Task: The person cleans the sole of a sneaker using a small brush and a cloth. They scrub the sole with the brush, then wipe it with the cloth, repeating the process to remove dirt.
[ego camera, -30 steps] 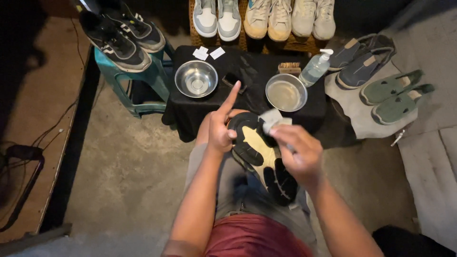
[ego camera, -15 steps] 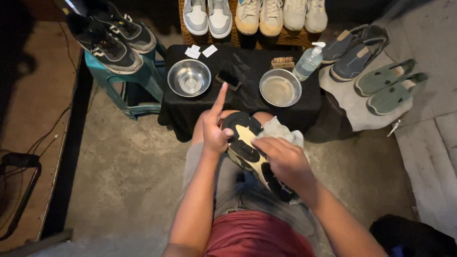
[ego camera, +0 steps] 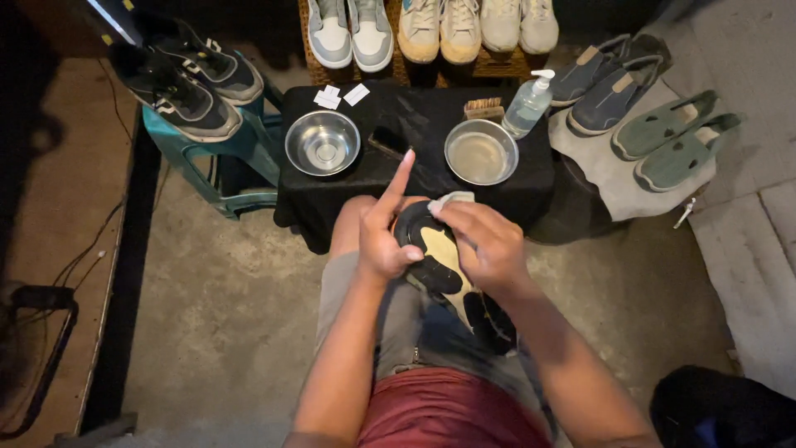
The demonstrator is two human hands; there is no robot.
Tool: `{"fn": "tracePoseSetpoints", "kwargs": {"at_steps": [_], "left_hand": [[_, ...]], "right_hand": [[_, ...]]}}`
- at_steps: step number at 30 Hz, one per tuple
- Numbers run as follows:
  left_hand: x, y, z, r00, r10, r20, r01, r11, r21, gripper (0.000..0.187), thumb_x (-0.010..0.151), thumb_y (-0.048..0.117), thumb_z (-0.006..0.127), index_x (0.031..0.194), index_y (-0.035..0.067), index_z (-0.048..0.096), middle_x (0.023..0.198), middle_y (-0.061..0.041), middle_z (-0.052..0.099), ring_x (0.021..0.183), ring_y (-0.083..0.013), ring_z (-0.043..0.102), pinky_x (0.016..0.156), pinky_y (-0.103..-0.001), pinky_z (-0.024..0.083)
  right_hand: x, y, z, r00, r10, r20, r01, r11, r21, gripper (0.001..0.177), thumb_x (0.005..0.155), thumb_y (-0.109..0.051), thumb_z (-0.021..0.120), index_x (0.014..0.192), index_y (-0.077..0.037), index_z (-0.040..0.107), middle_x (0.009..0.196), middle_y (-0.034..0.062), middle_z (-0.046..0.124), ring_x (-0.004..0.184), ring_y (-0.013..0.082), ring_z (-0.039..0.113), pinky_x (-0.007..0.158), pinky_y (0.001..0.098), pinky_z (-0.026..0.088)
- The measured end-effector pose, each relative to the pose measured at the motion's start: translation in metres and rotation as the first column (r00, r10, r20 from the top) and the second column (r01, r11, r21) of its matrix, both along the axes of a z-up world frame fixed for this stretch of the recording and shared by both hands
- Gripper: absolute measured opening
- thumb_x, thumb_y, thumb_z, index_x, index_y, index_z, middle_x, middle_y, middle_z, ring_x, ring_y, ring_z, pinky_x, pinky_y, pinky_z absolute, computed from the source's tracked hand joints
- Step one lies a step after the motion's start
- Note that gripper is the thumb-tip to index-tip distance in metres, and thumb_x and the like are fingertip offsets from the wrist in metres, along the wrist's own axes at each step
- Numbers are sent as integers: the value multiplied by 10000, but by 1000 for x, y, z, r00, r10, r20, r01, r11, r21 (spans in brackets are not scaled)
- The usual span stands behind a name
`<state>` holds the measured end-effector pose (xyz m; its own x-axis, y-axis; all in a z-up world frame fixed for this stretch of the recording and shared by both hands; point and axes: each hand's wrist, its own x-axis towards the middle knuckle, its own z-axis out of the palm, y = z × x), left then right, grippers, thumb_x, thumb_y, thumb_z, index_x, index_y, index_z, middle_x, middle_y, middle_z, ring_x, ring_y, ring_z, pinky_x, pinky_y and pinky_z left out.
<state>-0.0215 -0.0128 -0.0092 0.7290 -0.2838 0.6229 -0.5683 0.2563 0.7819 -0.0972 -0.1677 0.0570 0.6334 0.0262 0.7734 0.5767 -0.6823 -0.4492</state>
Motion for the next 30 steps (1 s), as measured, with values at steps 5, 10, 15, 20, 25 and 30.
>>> {"fn": "tracePoseSetpoints", "kwargs": {"at_steps": [5,10,15,20,25,30], "left_hand": [[-5,11,-4,982,-149,-120,119,967,-224,1246,754,725,748,1587,-59,254,977,-110,782,865,-124,724,798,-253,591],[1,12,-16,997,-64,-38,56,982,-181,1220,823,776,612,1553,-134,251,943,-131,786,833,-129,741,756,-231,593],[5,8,-10,977,-196,79,209,952,-224,1302,847,846,436,1539,-210,118,1030,-155,776,860,-104,738,762,-173,547],[18,1,-19,768,-609,199,639,706,-306,1473,696,707,725,1525,-66,-214,1251,-317,621,1110,-319,667,968,-372,542],[-10,-2,4,994,-106,-34,105,994,-33,1541,525,1016,423,1553,-118,251,953,-134,784,806,-180,732,751,-254,568],[-21,-5,15,988,151,-34,-151,988,-3,1410,663,1043,272,1612,4,188,653,-21,673,554,-94,515,580,-202,451]], "right_hand": [[-22,-10,-8,988,81,-132,-87,995,-40,223,940,11,670,1091,-102,790,1008,68,771,870,270,753,782,388,609],[-58,-24,-16,981,34,-193,-58,991,-121,267,960,-2,616,1065,-161,802,909,-14,757,742,219,734,701,332,597],[-69,-36,-6,927,68,-369,-64,998,23,168,905,4,688,972,-119,781,919,49,769,757,265,752,703,374,595],[-36,-18,16,998,-57,11,55,989,140,128,859,59,779,895,-63,773,906,83,773,721,259,727,731,324,572],[-11,25,43,981,108,161,-98,993,-66,188,1003,-57,575,925,-100,740,954,20,764,757,196,731,686,266,530],[-3,11,16,962,272,-24,-266,916,-300,394,975,-31,400,1173,-103,734,1113,65,727,751,253,635,718,324,577]]}}
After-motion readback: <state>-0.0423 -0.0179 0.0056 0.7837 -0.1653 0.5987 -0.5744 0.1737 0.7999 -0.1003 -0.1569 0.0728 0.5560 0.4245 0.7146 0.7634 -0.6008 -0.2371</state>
